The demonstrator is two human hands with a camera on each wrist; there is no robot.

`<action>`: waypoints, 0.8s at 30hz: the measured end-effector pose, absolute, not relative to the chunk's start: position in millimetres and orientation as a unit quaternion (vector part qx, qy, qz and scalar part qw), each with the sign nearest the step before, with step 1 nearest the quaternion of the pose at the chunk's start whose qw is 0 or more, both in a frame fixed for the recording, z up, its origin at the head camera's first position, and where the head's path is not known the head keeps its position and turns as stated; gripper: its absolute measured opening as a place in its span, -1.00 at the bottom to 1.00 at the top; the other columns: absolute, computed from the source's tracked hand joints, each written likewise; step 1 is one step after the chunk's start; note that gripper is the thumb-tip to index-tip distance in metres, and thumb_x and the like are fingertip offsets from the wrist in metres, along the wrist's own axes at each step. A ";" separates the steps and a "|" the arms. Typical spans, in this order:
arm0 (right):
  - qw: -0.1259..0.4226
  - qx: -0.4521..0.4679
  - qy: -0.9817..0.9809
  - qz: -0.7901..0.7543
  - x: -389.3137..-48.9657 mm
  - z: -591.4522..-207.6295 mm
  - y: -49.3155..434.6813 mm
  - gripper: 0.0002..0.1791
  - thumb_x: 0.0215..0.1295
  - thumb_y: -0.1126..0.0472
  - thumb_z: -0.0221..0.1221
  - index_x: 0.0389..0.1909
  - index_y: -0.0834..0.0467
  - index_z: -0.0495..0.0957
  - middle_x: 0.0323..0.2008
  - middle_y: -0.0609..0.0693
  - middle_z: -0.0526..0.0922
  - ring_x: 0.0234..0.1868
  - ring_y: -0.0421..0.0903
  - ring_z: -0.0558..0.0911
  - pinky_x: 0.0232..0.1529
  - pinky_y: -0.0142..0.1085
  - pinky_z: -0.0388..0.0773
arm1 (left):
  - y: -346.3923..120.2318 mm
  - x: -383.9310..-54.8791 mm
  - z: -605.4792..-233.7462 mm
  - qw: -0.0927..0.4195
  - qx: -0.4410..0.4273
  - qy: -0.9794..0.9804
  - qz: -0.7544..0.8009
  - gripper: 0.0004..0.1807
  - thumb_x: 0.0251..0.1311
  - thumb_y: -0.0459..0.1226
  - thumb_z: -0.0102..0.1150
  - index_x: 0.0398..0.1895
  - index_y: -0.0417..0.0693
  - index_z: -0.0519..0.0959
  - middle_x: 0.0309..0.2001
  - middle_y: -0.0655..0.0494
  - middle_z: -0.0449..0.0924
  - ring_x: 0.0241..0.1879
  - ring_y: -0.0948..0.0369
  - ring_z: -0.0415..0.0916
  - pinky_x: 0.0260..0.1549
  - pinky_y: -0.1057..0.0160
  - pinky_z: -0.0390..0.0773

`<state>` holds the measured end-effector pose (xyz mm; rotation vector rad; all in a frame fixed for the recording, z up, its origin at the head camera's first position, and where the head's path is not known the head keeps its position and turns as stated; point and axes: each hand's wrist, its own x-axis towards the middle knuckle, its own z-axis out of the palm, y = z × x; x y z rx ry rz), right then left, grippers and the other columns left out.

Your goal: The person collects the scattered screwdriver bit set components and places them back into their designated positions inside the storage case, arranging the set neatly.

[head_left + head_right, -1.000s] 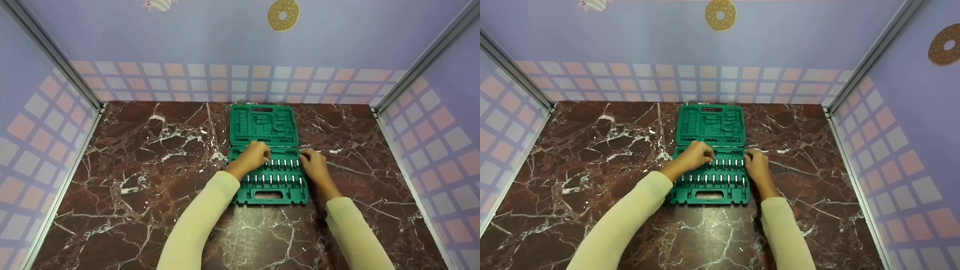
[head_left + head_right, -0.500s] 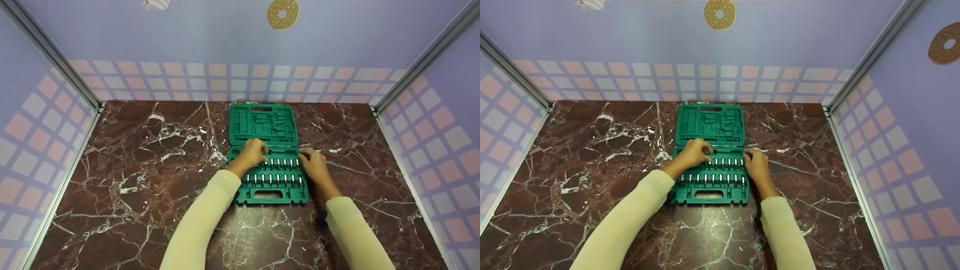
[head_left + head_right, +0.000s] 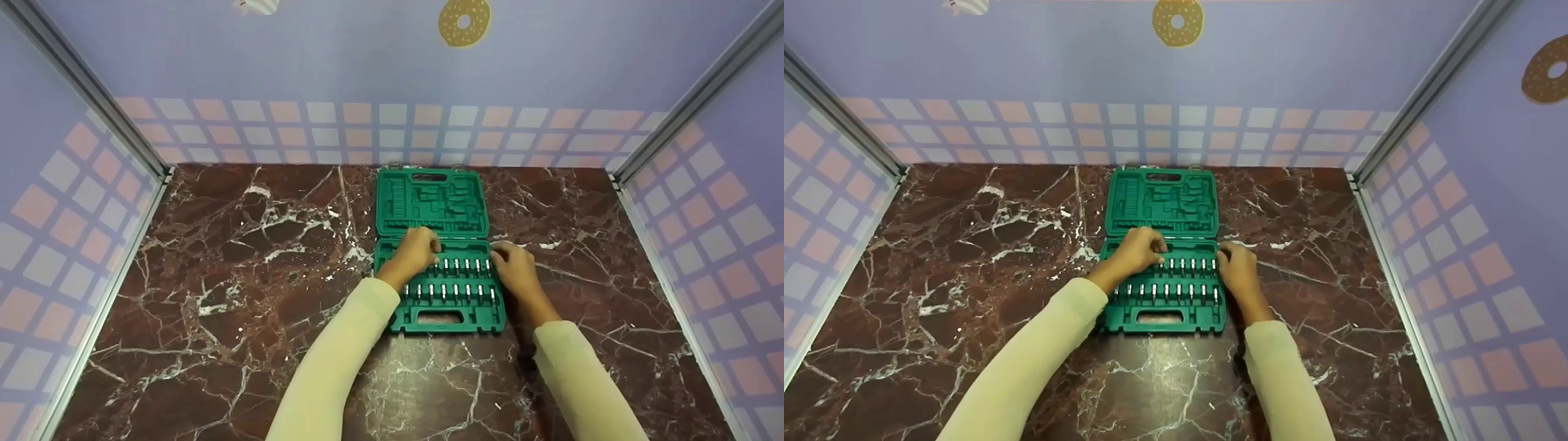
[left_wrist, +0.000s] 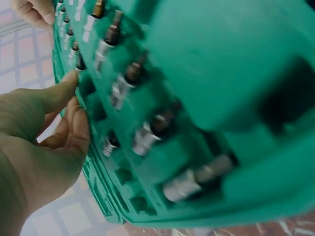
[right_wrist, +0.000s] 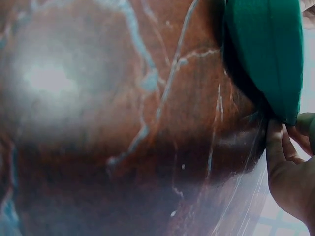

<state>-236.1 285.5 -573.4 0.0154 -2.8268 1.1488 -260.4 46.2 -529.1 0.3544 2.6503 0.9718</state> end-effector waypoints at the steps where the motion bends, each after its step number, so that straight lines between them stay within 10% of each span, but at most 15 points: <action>1: 0.047 0.005 -0.925 0.376 -236.1 -573.3 285.6 -0.76 0.45 0.32 0.20 0.03 0.35 0.68 0.06 0.32 0.71 0.14 0.28 0.66 0.20 0.15 0.54 | 45.9 -260.1 -529.7 0.146 0.128 0.921 0.338 -0.82 0.26 -0.38 0.39 -0.09 -0.12 0.75 0.03 -0.01 0.72 0.07 0.05 0.64 0.00 0.09 0.70; 24: 0.042 0.005 -0.928 0.370 -236.4 -573.9 287.3 -0.74 0.48 0.31 0.18 0.06 0.34 0.67 0.07 0.31 0.72 0.12 0.26 0.67 0.17 0.14 0.56 | 8.2 -259.4 -520.1 0.127 0.205 0.880 0.409 -0.76 0.27 -0.37 0.39 -0.04 -0.28 0.70 -0.08 -0.16 0.71 -0.07 0.01 0.65 -0.06 0.06 0.69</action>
